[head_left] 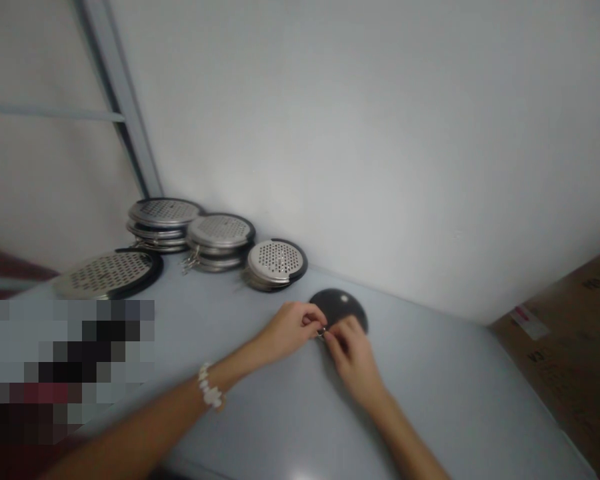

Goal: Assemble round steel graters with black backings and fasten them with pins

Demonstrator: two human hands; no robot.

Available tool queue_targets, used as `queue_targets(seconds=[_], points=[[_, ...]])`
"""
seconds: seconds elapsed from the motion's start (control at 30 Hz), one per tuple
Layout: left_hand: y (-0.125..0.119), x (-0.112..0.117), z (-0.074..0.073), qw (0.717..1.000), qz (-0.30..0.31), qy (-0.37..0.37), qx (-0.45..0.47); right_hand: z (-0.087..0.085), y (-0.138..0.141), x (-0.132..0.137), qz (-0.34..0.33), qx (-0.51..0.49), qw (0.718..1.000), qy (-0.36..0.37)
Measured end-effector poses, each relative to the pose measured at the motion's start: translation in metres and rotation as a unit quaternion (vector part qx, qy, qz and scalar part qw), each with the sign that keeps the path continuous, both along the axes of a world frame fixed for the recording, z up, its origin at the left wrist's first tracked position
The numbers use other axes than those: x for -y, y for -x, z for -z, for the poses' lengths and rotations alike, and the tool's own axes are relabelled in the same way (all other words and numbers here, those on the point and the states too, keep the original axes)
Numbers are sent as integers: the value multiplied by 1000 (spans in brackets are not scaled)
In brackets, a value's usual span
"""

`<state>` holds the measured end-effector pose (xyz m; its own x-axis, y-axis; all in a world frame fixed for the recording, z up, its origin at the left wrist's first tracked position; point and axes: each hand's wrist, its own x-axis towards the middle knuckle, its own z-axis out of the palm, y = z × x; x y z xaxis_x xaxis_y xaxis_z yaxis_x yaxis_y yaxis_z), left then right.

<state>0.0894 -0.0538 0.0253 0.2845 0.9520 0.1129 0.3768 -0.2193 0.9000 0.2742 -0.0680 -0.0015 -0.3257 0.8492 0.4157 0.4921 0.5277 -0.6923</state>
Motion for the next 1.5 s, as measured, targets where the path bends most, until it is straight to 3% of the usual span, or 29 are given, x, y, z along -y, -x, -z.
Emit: queue_targets(seconds=[0.47, 0.67, 0.97, 1.23, 1.5], points=[[-6, 2, 3, 998, -14, 8, 54, 0, 2, -2, 10, -21, 1000, 13], [-7, 3, 1, 997, 15, -35, 62, -1, 1, -3, 10, -44, 998, 38], [-5, 6, -7, 988, 35, -152, -20, -6, -2, -5, -19, -69, 995, 66], [-2, 3, 1, 969, 34, -211, -122, -24, -8, -35, -69, -36, 962, 261], [5, -1, 7, 905, 72, -296, -298, -27, -7, -39, -73, -62, 951, 293]])
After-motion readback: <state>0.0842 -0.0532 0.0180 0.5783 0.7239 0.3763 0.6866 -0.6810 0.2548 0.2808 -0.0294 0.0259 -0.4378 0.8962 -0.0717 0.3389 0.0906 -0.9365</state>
